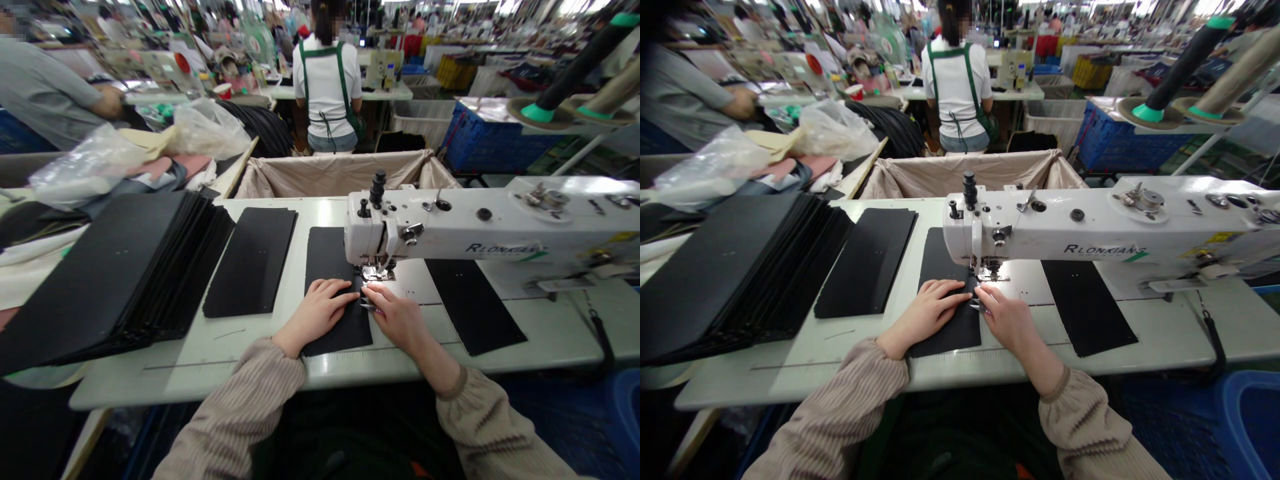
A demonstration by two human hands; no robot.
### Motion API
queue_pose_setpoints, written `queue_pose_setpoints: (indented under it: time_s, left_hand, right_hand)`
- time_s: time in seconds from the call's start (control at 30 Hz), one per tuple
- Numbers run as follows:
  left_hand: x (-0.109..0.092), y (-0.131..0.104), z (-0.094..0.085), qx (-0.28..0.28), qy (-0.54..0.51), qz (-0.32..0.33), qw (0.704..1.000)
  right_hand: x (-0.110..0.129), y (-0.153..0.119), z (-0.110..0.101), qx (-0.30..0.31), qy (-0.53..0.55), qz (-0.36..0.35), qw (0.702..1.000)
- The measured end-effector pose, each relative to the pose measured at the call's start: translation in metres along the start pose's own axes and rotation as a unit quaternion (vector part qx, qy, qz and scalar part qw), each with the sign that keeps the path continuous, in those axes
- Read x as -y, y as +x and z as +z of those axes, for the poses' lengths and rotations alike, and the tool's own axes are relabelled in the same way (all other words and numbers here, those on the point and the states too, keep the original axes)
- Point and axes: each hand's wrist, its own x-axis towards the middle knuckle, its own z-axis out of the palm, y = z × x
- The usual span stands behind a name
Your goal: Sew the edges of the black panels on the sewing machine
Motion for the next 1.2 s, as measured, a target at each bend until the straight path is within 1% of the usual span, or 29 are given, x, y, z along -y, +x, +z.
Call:
queue_pose_setpoints:
  time_s: [0.77,0.93,1.2]
  left_hand:
    - [0.002,0.0,0.005,-0.009,-0.003,-0.011,1.0]
    - [0.001,0.001,0.006,-0.018,-0.003,-0.029,0.999]
    - [0.005,0.005,0.017,-0.027,0.009,-0.064,0.998]
  right_hand:
    - [-0.002,-0.001,0.003,-0.004,-0.005,-0.001,1.0]
    - [-0.003,-0.001,0.005,-0.007,0.0,-0.001,1.0]
    - [-0.005,-0.001,0.006,-0.018,0.005,-0.004,1.0]
